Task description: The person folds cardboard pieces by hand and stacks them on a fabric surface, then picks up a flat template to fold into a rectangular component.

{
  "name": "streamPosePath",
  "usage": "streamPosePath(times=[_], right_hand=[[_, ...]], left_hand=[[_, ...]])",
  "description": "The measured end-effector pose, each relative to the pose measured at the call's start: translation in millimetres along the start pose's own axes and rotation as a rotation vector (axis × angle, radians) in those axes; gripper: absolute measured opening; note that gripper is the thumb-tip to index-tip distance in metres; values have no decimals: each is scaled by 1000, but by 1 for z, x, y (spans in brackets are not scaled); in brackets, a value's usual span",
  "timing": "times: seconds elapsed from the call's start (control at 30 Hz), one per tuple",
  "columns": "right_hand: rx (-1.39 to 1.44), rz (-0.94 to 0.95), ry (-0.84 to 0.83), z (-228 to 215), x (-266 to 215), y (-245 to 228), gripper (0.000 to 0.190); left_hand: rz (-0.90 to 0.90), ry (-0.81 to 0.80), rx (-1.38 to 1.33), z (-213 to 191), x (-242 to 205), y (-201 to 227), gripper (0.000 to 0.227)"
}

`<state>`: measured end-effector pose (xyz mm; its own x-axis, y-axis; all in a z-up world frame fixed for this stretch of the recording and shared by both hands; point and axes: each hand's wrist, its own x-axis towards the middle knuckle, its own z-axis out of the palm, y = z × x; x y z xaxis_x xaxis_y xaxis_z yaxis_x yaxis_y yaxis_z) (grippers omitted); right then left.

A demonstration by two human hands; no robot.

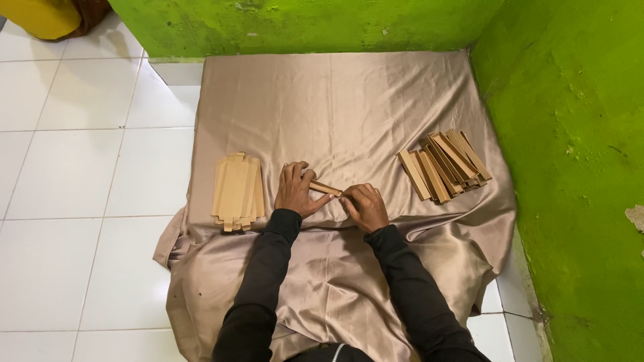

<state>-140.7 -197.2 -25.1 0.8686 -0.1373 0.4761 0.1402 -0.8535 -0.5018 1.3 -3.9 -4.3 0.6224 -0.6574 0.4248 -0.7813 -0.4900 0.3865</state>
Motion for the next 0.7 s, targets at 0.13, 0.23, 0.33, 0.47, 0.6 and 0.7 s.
streamPosePath(times=[0.13,0.23,0.33,0.47,0.6,0.7], right_hand=[[19,24,-17,-2,0,-3,13],[14,11,-15,-4,0,-7,11],[11,29,5,-2,1,-11,17],[-13,90,50,-1,2,-16,28],[-19,126,93,2,3,-20,16],[-2,100,19,3,4,-19,9]], left_hand=[[-12,19,-26,1,0,1,68],[-25,28,-57,0,1,2,66],[-17,-3,-9,1,1,0,69],[-10,6,-60,-1,1,0,68],[-23,13,-63,0,1,1,68],[-20,-9,-50,-2,3,1,67]])
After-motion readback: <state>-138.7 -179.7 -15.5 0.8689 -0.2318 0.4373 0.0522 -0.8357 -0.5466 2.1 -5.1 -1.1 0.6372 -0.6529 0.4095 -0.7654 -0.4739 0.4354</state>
